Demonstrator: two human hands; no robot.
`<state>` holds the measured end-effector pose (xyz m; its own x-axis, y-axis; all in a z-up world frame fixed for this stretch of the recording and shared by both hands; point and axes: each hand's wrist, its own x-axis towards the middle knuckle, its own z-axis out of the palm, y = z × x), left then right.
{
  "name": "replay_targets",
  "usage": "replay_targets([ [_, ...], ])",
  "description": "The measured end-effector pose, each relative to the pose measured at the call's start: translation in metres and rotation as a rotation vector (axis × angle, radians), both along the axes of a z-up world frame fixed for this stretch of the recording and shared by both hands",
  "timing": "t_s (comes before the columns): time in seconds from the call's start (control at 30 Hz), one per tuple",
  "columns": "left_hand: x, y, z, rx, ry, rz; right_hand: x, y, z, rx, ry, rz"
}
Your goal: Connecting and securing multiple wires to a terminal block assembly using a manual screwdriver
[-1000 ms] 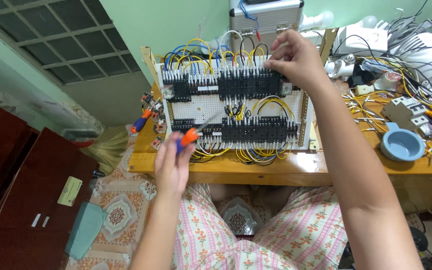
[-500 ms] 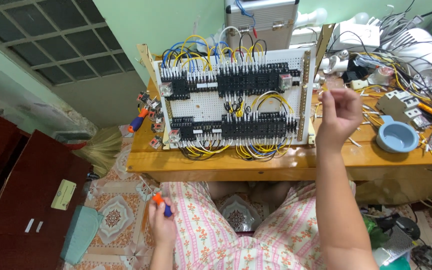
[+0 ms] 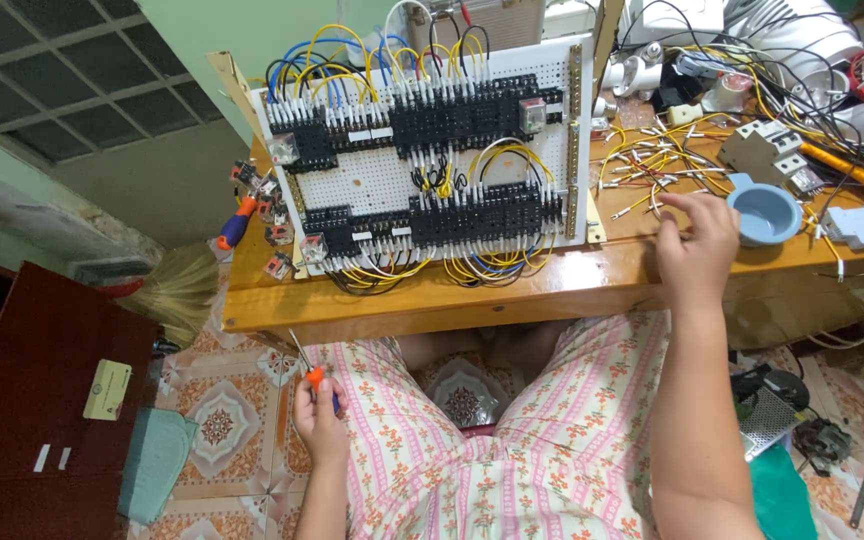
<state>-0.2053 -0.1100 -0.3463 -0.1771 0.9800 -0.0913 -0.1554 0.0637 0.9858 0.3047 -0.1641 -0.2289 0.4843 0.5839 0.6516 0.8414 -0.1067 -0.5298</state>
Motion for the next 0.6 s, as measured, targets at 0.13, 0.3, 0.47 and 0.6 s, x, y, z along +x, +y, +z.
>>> replay_targets([
  [0.13, 0.002, -0.002, 0.001, 0.004, 0.023, 0.0, 0.028, 0.042, -0.007, -0.131, -0.143, 0.022],
  [0.3, 0.002, -0.002, -0.001, 0.045, 0.043, -0.023, 0.012, 0.077, 0.052, -0.649, -0.058, 0.133],
  [0.47, 0.001, -0.001, -0.004, 0.002, 0.024, -0.006, 0.035, 0.096, 0.032, -0.411, -0.092, 0.252],
  [0.6, 0.002, 0.002, -0.004, -0.085, 0.069, -0.01, 0.024, 0.098, 0.049, -0.205, 0.413, 0.377],
])
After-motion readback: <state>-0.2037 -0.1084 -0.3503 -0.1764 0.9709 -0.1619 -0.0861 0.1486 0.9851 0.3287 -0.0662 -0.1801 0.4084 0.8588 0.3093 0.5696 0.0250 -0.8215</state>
